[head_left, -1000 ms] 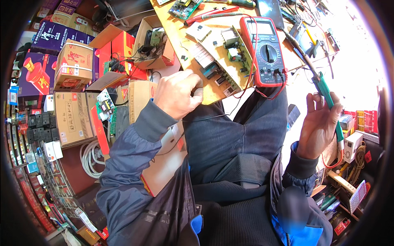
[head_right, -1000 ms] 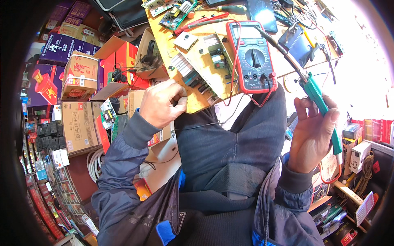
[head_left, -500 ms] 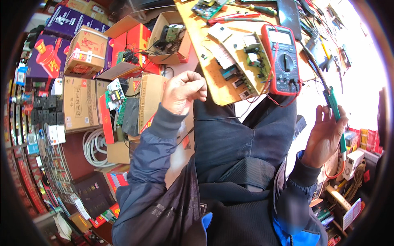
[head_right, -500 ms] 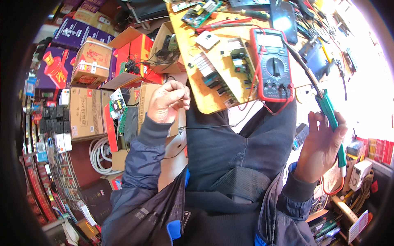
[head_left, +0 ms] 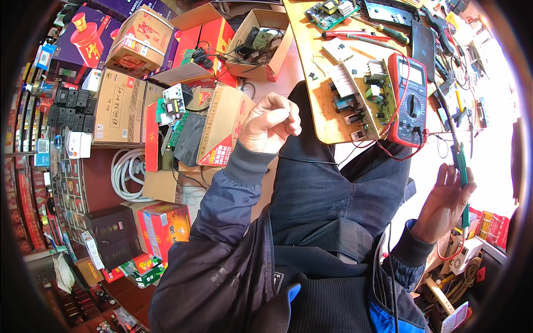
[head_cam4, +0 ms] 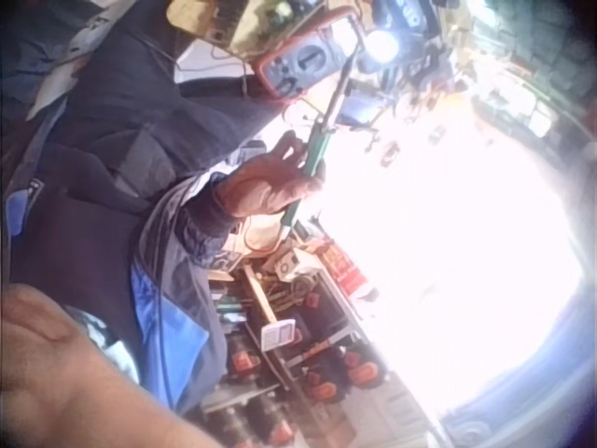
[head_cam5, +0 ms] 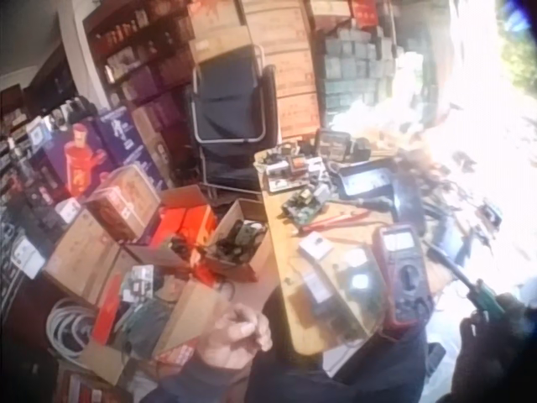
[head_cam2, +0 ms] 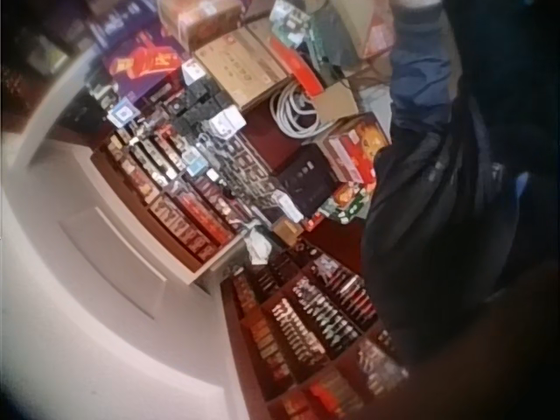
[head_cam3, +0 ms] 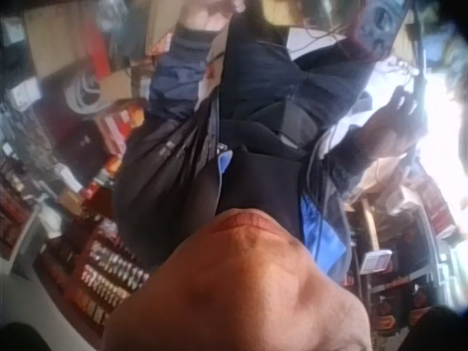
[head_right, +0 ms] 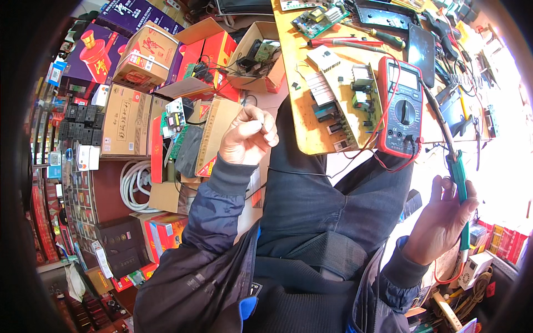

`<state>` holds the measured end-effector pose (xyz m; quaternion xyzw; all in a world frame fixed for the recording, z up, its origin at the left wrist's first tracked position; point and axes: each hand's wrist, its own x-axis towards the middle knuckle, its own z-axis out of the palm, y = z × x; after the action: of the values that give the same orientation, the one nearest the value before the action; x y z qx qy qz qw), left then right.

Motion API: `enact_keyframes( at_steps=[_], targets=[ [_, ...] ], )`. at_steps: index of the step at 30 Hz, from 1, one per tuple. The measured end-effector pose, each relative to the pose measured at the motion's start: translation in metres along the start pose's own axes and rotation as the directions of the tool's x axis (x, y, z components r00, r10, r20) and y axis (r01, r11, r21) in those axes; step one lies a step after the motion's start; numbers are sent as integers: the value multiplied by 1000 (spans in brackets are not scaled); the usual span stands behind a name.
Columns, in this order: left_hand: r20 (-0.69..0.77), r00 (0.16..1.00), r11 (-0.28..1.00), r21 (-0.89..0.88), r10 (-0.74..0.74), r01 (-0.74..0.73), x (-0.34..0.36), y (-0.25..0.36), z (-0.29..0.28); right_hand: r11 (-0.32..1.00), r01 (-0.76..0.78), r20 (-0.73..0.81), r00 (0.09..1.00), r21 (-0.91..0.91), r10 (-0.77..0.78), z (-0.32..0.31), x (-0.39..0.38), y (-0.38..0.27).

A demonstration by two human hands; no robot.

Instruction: The person solders a small component onto a green circuit board using a soldering iron, then flips the board and uses a screwdriver to adjust a component. They then use a multimeter probe to test points on the board.

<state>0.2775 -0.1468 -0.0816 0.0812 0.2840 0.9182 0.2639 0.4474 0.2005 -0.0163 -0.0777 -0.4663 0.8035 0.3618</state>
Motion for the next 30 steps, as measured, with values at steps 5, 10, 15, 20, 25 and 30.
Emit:
enact_keyframes(
  at_steps=[5,10,15,20,25,30],
  targets=[
    [61,998,998,-54,-10,13,0,0,-3,1000,-7,8,1000,18,7,1,0,-1],
    [125,991,994,-97,-40,53,1,1,-5,999,-13,-8,1000,52,13,-1,2,-1],
    [118,992,995,-83,-37,47,2,0,-3,998,-15,41,999,53,13,-3,2,-1],
    [101,995,998,-58,-25,31,3,0,0,998,-18,54,998,53,15,-3,3,-1],
    [44,999,999,-38,-16,17,2,-2,0,997,-26,40,999,68,23,-2,3,-2],
    [56,998,998,-65,-18,21,4,-4,-4,998,-21,55,998,53,18,1,2,-1]
  ],
)
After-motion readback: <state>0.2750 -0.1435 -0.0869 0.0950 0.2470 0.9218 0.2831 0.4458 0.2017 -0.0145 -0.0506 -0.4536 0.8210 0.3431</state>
